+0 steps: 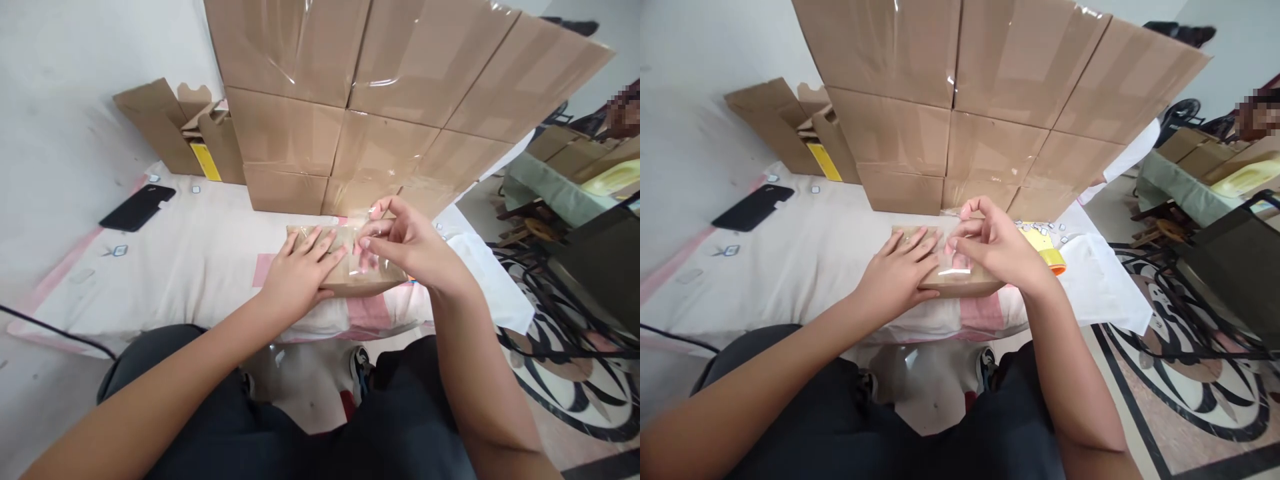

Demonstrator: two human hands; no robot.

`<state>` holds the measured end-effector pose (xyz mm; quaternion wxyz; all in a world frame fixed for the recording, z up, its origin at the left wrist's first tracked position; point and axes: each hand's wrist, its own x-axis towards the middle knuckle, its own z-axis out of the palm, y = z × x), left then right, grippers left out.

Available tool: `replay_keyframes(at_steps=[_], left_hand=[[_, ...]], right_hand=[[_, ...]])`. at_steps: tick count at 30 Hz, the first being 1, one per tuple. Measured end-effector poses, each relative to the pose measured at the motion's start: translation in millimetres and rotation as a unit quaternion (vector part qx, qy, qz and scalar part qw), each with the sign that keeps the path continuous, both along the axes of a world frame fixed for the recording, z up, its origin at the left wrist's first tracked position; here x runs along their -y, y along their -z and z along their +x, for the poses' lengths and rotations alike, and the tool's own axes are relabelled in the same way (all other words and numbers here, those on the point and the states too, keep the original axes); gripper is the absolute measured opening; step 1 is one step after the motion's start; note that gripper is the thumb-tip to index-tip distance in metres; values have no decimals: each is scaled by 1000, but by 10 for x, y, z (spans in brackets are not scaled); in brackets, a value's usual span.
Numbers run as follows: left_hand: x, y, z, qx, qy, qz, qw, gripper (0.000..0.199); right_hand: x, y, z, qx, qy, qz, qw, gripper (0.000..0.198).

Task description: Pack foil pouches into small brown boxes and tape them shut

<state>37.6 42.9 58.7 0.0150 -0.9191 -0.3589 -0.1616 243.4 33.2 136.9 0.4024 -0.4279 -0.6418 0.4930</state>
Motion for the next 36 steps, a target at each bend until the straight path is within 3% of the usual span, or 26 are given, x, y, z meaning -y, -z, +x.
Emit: replay_keyframes(at_steps=[7,14,22,30,36], left_hand=[[-2,137,-81,55,39,60,996,49],[-99,176,-216,121,99,98,983,43],[-133,157,-328,145,66,103,982,33],[-133,163,-383,123,66,103,985,31],[-116,183,-396,122,62,102,985,32]], right_hand=[[-144,284,40,-23,-18,-32,999,49],[-123,325,-47,-28,3,-5,1000,50],[-101,366,-77,6,86,20,996,45],[-114,371,-85,6,79,-6,997,43],[-108,395,-163,7,75,-18,997,53]])
